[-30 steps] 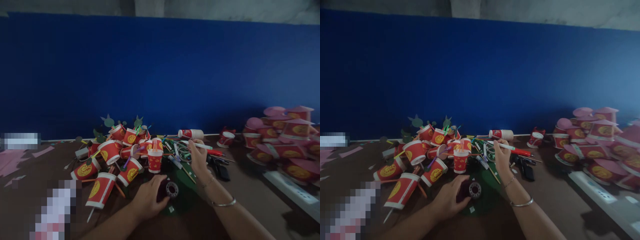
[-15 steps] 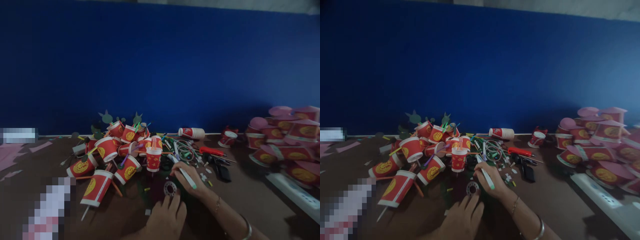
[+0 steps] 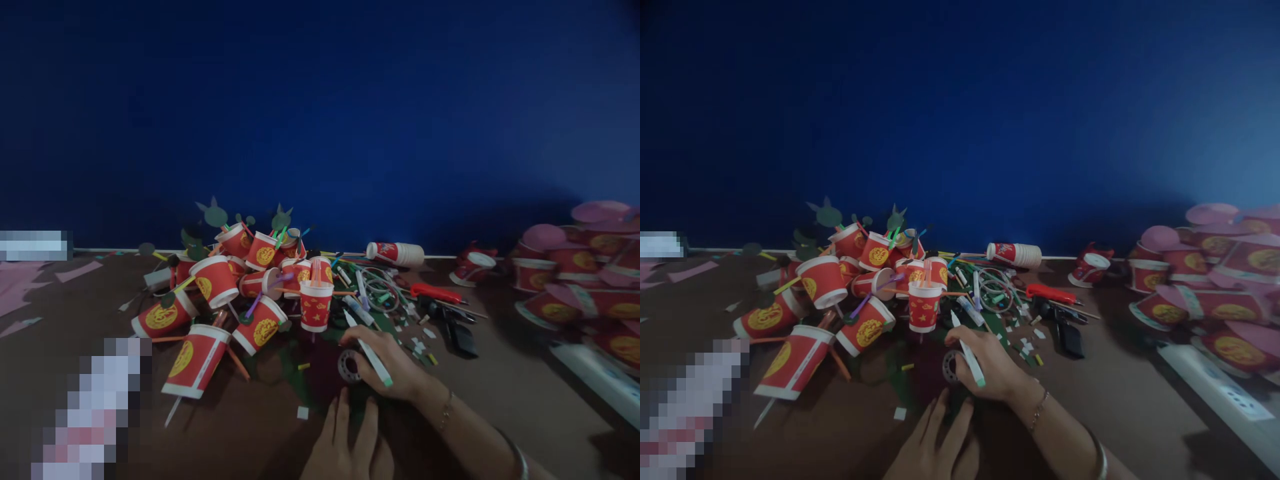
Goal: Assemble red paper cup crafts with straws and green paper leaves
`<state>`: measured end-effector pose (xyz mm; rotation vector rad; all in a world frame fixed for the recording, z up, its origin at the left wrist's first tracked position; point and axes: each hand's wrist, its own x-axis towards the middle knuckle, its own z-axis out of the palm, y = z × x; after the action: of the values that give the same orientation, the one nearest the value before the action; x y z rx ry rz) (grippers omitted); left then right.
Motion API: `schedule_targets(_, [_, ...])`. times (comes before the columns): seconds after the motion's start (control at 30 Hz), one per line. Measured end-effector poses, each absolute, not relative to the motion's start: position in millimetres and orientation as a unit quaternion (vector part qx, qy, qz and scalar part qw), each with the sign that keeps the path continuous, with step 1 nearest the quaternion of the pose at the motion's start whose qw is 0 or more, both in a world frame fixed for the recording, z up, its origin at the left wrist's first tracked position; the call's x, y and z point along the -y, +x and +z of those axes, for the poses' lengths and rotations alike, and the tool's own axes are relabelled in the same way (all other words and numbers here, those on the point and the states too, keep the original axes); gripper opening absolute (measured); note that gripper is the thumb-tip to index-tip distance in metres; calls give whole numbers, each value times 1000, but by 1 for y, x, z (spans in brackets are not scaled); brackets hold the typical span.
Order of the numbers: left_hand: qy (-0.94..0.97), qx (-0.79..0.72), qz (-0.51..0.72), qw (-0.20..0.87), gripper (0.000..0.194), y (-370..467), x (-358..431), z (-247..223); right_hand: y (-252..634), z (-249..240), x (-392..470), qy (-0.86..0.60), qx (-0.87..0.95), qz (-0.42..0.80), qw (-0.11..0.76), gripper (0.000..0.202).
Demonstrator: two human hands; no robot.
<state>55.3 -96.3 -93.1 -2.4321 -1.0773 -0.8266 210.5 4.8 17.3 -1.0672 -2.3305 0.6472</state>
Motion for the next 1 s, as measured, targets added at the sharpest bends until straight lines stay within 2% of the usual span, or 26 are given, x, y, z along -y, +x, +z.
schedule_targets(0.23, [-874,349,-298,160,19,60,94,-74,208,16,-4,-407,842,228,269,25])
schedule_targets(0.37, [-892,311,-286,162,20,57,93,-57,205,19,-1,-410,815,221,346,31])
schedule_targets(0.47, [-895,318,-271,156,22,53,93,-49,199,20,3,-382,800,254,387,28])
schedule_targets(0.63, [-899,314,-262,155,21,54,93,-45,185,17,7,-420,734,390,365,10])
schedule_targets(0.73, [-897,313,-266,160,22,55,93,-44,181,11,5,-431,726,399,357,20])
schedule_targets(1.0, [-902,313,-255,152,28,54,95,-39,176,8,2,-435,744,385,331,24])
